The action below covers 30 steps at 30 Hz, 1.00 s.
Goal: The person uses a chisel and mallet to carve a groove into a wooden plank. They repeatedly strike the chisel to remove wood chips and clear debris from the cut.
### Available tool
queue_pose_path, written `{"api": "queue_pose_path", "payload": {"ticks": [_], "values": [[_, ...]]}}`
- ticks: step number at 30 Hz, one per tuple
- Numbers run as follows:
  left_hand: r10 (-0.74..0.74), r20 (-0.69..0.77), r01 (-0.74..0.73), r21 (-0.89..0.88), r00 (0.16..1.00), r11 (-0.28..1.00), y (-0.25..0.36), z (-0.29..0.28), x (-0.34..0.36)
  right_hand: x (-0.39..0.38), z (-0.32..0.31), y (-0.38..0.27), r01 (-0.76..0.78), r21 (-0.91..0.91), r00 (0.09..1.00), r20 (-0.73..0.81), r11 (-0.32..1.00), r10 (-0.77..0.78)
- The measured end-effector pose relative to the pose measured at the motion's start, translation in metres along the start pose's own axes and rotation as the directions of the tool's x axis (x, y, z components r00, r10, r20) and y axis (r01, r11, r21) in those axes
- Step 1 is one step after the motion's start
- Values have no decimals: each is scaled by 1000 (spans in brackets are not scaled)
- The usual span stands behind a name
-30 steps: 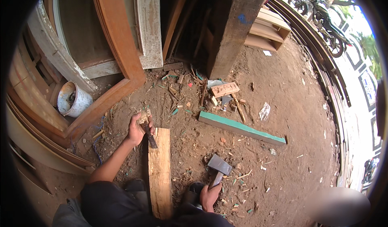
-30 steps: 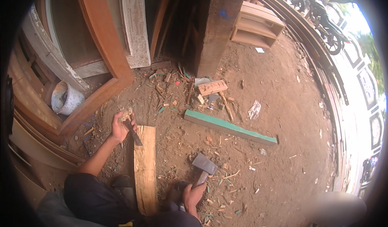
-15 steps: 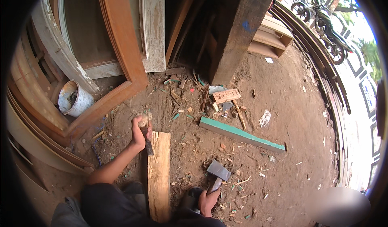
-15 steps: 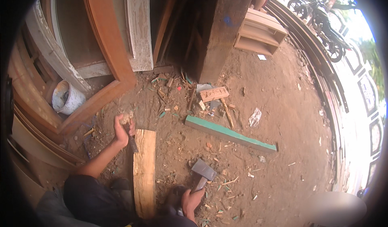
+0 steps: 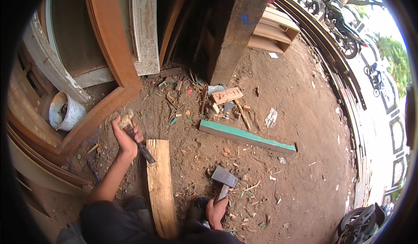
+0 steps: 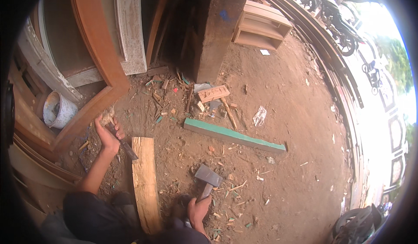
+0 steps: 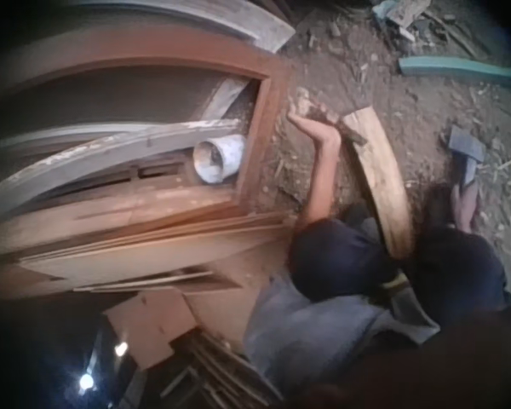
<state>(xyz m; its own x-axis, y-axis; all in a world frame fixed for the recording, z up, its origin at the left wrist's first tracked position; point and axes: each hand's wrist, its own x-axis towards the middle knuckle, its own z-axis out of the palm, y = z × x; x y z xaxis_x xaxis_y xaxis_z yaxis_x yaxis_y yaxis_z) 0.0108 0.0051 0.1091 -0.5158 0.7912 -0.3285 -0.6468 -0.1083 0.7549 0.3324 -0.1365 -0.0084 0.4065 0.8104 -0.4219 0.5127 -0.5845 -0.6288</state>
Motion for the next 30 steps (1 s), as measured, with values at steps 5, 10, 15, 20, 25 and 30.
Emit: {"api": "queue_pose_path", "payload": {"ticks": [5, 10, 15, 20, 25, 30], "values": [[101, 92, -128, 365, 991, 922, -30, 0, -13, 0, 3, 3, 19, -5, 1000, -6, 1000, -19], [-27, -113, 39, 105, 993, 994, -21, -14, 1, -1, 2, 1, 32, -6, 999, -9, 999, -32], [148, 75, -152, 42, 986, 988, -11, -8, 4, -2, 0, -2, 17, 13, 1000, 8, 1000, -17], [-32, -19, 36, 364, 999, 931, -44, -21, -3, -1, 5, 3, 57, -12, 998, -30, 998, -58], [-107, 69, 79, 324, 992, 943, -41, -36, 17, 1, 4, 5, 58, -5, 998, -15, 998, -58], [-32, 222, -16, 212, 974, 977, -23, -37, 25, -2, 1, 3, 33, 4, 999, 1, 999, -33]]}}
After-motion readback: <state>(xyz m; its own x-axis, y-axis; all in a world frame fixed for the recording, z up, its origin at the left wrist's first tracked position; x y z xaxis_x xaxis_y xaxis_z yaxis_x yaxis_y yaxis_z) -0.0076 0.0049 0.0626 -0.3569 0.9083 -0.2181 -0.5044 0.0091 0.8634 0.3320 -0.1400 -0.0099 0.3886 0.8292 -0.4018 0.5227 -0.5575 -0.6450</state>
